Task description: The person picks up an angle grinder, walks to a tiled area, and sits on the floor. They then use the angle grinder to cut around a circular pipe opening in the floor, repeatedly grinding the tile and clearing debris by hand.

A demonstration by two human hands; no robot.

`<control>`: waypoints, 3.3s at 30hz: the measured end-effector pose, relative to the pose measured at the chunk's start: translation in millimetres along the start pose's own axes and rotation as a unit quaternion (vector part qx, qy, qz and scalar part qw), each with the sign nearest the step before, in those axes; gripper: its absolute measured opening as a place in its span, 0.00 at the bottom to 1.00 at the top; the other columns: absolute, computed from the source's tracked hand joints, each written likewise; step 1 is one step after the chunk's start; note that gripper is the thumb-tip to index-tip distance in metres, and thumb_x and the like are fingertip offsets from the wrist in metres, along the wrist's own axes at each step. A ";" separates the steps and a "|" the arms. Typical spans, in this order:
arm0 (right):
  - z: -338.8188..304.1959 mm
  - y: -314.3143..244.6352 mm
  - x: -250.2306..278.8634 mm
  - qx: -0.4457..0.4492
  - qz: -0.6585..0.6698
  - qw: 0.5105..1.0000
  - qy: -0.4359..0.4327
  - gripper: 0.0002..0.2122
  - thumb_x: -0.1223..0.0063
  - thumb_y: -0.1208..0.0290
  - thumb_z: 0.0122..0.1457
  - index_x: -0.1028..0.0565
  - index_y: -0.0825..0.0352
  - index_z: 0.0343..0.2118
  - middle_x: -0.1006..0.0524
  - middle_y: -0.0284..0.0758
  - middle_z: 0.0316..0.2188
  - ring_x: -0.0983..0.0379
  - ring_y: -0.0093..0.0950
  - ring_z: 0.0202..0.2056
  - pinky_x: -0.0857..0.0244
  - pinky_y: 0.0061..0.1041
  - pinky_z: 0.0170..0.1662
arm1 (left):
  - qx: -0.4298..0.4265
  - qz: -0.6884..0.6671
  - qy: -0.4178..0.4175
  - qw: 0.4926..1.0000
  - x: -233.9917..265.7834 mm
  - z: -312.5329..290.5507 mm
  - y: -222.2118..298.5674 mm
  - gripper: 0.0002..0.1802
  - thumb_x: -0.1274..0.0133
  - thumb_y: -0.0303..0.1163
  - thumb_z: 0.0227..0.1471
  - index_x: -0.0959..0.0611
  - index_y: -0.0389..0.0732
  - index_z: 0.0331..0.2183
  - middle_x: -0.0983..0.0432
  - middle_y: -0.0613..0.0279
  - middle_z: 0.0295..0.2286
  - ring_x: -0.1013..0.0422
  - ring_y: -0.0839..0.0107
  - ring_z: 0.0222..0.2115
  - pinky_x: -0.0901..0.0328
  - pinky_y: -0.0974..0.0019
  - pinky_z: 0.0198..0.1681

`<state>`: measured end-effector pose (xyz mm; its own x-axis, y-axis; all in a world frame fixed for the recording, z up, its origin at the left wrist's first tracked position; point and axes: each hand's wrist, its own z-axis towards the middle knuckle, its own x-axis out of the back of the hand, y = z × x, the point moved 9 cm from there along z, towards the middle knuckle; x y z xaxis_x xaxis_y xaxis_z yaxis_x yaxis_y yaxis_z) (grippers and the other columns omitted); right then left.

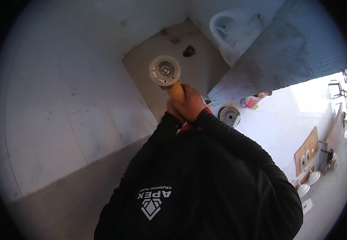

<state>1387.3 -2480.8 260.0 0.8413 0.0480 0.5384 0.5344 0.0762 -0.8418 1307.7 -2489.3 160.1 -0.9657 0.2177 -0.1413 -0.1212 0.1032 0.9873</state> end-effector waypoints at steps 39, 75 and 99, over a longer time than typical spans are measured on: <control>-512.0 309.7 -272.7 -0.325 0.215 0.436 0.811 0.17 0.59 0.56 0.67 0.29 0.66 0.44 0.35 0.27 0.18 0.43 0.15 0.16 0.48 0.16 0.17 | 0.140 -0.034 -0.169 0.975 252.5 138.8 -192.0 0.23 0.49 0.53 0.55 0.27 0.41 0.37 0.27 0.57 0.23 0.27 0.64 0.22 0.30 0.64 0.26; -804.3 780.6 -151.5 -0.629 -0.162 0.529 0.547 0.12 0.47 0.63 0.59 0.22 0.58 0.44 0.21 0.40 0.39 0.24 0.37 0.43 0.33 0.35 0.49 | 0.113 0.112 -0.106 0.982 258.7 153.9 -522.7 0.24 0.41 0.55 0.46 0.27 0.44 0.29 0.28 0.64 0.22 0.29 0.73 0.22 0.30 0.71 0.27; -732.4 883.8 -30.8 -0.589 -0.400 0.623 0.324 0.10 0.43 0.77 0.47 0.20 0.67 0.35 0.20 0.47 0.35 0.22 0.42 0.38 0.28 0.36 0.40 | 0.121 0.109 -0.022 0.986 277.4 172.4 -535.0 0.27 0.38 0.55 0.44 0.27 0.43 0.34 0.26 0.60 0.24 0.27 0.69 0.25 0.28 0.68 0.30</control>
<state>1893.3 -3144.3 -528.7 -0.0794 0.0223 0.9966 0.1716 -0.9845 0.0357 1144.2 -2316.8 -419.9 -0.9512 0.3017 0.0642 0.1519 0.2770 0.9488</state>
